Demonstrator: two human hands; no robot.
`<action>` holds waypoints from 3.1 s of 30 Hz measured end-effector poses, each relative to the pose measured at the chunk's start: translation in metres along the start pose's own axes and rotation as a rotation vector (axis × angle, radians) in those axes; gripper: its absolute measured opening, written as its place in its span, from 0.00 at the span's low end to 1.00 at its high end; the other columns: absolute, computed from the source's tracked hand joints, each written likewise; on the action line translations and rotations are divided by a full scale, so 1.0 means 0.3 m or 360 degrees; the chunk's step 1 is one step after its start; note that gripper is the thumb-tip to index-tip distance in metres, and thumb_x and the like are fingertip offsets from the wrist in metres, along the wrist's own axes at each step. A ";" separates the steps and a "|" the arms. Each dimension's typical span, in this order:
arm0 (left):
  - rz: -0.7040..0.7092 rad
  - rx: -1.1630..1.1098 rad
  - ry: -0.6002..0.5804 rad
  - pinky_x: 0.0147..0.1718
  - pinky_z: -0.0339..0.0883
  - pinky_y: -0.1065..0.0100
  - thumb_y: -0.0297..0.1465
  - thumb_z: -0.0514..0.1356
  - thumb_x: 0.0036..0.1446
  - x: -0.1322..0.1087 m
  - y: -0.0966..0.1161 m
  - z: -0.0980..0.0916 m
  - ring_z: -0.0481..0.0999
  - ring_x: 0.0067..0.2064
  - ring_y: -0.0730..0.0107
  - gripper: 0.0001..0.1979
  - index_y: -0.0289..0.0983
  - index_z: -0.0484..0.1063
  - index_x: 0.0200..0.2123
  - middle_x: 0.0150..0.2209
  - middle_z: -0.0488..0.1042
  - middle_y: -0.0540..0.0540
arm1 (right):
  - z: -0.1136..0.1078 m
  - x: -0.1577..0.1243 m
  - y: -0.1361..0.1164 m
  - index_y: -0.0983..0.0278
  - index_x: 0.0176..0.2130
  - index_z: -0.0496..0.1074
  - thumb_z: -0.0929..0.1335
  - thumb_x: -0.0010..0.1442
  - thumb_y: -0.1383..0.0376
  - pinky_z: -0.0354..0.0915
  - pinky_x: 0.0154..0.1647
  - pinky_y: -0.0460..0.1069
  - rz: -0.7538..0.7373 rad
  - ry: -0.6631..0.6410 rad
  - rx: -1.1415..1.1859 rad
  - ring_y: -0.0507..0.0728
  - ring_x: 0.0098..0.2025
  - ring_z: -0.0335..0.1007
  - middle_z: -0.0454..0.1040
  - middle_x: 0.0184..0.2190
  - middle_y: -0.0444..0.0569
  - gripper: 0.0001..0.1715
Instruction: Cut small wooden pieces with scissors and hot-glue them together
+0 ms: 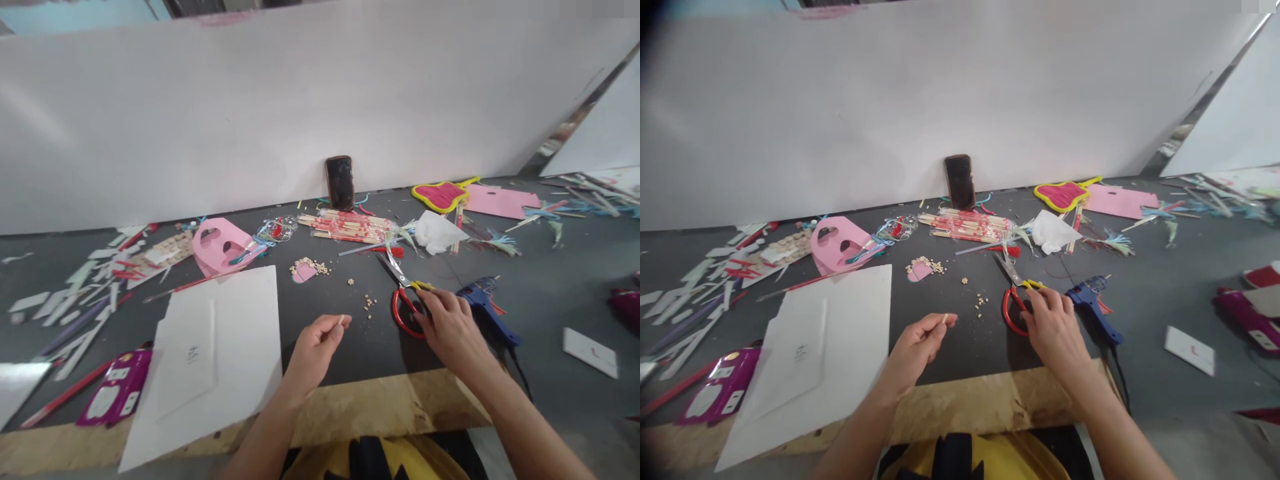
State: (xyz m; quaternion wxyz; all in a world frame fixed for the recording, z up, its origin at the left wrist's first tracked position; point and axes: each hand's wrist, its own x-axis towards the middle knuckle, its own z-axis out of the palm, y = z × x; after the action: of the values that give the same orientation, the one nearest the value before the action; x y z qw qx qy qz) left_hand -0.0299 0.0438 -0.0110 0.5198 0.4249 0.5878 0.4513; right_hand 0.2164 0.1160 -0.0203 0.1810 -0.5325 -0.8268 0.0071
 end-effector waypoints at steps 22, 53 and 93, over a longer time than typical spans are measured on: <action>0.0003 -0.0080 -0.0031 0.23 0.55 0.74 0.39 0.56 0.57 0.009 -0.016 0.029 0.59 0.24 0.79 0.13 0.35 0.71 0.36 0.30 0.67 0.49 | -0.164 -0.029 -0.065 0.48 0.56 0.57 0.70 0.53 0.54 0.68 0.30 0.49 0.0457 0.0115 0.2063 0.52 0.30 0.67 0.70 0.42 0.47 0.34; 0.0260 -0.0131 -0.0027 0.29 0.60 0.73 0.32 0.58 0.56 0.013 0.024 0.060 0.67 0.32 0.74 0.07 0.35 0.71 0.30 0.36 0.68 0.46 | -0.105 -0.082 -0.176 0.62 0.59 0.59 0.67 0.55 0.60 0.68 0.43 0.52 -0.0265 -0.0566 0.0590 0.59 0.45 0.71 0.70 0.47 0.56 0.33; 0.0234 -0.0003 -0.0083 0.30 0.62 0.72 0.28 0.59 0.52 -0.010 0.114 0.078 0.71 0.32 0.70 0.06 0.35 0.74 0.25 0.30 0.73 0.47 | -0.102 -0.105 -0.180 0.69 0.58 0.60 0.57 0.64 0.53 0.71 0.34 0.52 -0.0475 -0.0486 0.0300 0.61 0.37 0.74 0.75 0.40 0.58 0.30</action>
State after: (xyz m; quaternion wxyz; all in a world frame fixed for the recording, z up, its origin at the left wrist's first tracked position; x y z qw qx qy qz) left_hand -0.0052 0.0510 0.0217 0.5008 0.4780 0.5410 0.4776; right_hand 0.1899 0.0592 0.0100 0.1017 -0.3779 -0.9099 0.1378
